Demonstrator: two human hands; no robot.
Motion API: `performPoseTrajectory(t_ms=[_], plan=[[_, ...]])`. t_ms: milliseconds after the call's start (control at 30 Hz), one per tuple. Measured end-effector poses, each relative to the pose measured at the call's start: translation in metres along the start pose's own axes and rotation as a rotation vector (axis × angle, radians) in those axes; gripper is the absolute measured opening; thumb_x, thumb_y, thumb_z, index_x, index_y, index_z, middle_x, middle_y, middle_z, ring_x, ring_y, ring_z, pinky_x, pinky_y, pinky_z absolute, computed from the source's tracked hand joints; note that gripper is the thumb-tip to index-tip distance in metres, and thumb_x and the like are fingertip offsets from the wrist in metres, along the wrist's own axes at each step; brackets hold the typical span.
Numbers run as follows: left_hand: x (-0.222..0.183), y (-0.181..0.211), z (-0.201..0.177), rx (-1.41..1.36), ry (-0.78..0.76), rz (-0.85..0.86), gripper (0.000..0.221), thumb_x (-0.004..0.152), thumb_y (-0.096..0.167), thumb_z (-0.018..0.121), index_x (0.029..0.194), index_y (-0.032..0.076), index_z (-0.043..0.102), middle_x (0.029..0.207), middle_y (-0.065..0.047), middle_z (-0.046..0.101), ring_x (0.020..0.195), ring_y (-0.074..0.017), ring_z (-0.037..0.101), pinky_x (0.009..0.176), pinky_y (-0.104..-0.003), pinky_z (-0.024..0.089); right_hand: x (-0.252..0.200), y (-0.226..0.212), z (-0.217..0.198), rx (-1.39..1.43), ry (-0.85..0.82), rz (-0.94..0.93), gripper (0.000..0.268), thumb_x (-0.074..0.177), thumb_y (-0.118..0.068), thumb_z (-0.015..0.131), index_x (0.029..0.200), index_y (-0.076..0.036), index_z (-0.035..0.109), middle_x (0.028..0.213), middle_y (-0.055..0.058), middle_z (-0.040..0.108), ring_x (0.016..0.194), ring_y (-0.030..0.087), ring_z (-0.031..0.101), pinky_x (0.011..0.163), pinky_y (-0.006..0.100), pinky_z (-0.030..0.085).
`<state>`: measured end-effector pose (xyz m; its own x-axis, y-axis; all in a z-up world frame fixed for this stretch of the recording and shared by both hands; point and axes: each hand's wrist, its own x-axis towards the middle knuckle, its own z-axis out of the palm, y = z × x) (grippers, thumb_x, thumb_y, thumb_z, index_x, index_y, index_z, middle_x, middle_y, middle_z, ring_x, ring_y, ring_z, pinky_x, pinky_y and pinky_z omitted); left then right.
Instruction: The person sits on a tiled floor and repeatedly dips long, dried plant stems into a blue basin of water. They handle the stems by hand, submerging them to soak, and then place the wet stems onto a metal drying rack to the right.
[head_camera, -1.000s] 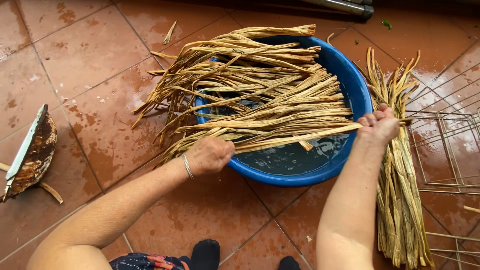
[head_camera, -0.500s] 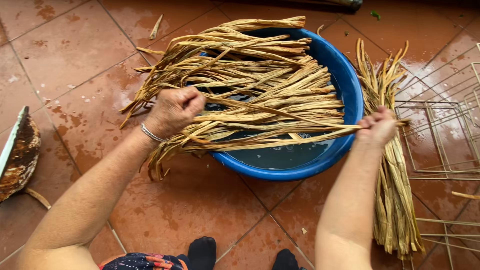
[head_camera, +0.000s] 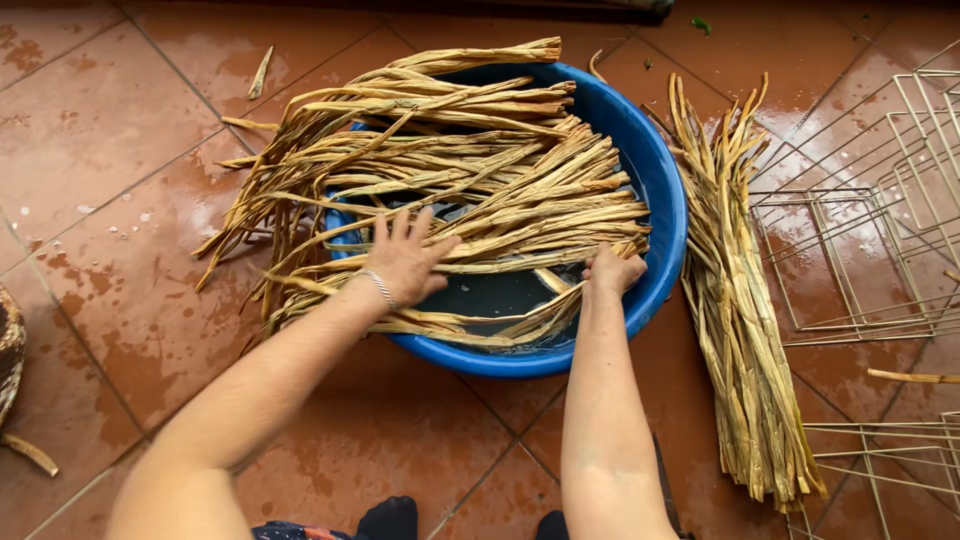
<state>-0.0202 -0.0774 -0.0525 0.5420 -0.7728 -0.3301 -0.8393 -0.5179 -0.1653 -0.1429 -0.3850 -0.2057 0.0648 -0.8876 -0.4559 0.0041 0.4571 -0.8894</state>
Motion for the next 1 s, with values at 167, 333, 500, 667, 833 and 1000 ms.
performPoseTrajectory(t_ms=[167, 333, 500, 667, 833, 1000], plan=[[0.046, 0.014, 0.056, 0.026, -0.14, -0.025, 0.084, 0.104, 0.018, 0.055, 0.162, 0.055, 0.007, 0.169, -0.024, 0.013, 0.129, -0.0499, 0.049, 0.103, -0.069, 0.039, 0.009, -0.002, 0.006, 0.045, -0.002, 0.13, 0.036, 0.085, 0.005, 0.069, 0.109, -0.005, 0.044, 0.077, 0.011, 0.062, 0.046, 0.02, 0.061, 0.035, 0.031, 0.033], [0.121, -0.037, 0.118, 0.119, -0.2, -0.147, 0.077, 0.1, 0.02, 0.057, 0.156, 0.057, 0.018, 0.168, -0.012, 0.02, 0.127, -0.0434, 0.054, 0.099, -0.058, 0.05, 0.026, 0.016, 0.012, -0.106, -0.2, 0.295, 0.023, 0.08, 0.001, 0.075, 0.097, -0.008, 0.063, 0.071, 0.007, 0.065, 0.044, 0.016, 0.053, 0.035, 0.029, 0.033], [0.144, -0.072, 0.143, -0.056, 0.193, -0.291, 0.062, 0.107, 0.009, 0.054, 0.159, 0.041, 0.043, 0.152, -0.014, 0.052, 0.13, -0.0366, 0.062, 0.102, -0.052, 0.056, 0.021, 0.033, 0.02, -0.314, -0.291, 0.311, 0.018, 0.08, 0.005, 0.074, 0.093, -0.005, 0.065, 0.068, 0.008, 0.064, 0.043, 0.015, 0.051, 0.035, 0.03, 0.033], [0.102, -0.079, 0.086, 0.084, 0.169, -0.344, 0.068, 0.088, 0.013, 0.063, 0.148, 0.039, 0.041, 0.155, -0.018, 0.038, 0.129, -0.0401, 0.051, 0.1, -0.059, 0.047, -0.005, 0.006, 0.016, -0.001, -0.421, 0.196, 0.02, 0.082, -0.006, 0.076, 0.095, -0.012, 0.063, 0.065, 0.002, 0.059, 0.04, 0.012, 0.047, 0.034, 0.027, 0.029], [0.069, -0.024, 0.028, 0.063, -0.07, -0.13, 0.041, 0.094, 0.019, 0.066, 0.133, 0.01, 0.067, 0.161, -0.022, 0.044, 0.131, -0.0321, 0.059, 0.116, -0.057, 0.04, -0.039, -0.019, 0.001, -0.116, -0.666, 0.078, 0.028, 0.078, -0.005, 0.084, 0.095, -0.011, 0.063, 0.072, 0.0, 0.064, 0.04, 0.009, 0.044, 0.036, 0.026, 0.027], [0.09, 0.062, 0.023, -0.668, 0.125, 0.119, 0.048, 0.1, 0.04, 0.062, 0.134, 0.006, 0.059, 0.127, -0.022, 0.064, 0.122, -0.0368, 0.057, 0.104, -0.051, 0.045, -0.06, -0.011, 0.005, -0.101, -0.677, 0.125, 0.023, 0.083, -0.012, 0.082, 0.094, -0.012, 0.061, 0.069, 0.0, 0.065, 0.039, 0.008, 0.044, 0.034, 0.026, 0.028]])
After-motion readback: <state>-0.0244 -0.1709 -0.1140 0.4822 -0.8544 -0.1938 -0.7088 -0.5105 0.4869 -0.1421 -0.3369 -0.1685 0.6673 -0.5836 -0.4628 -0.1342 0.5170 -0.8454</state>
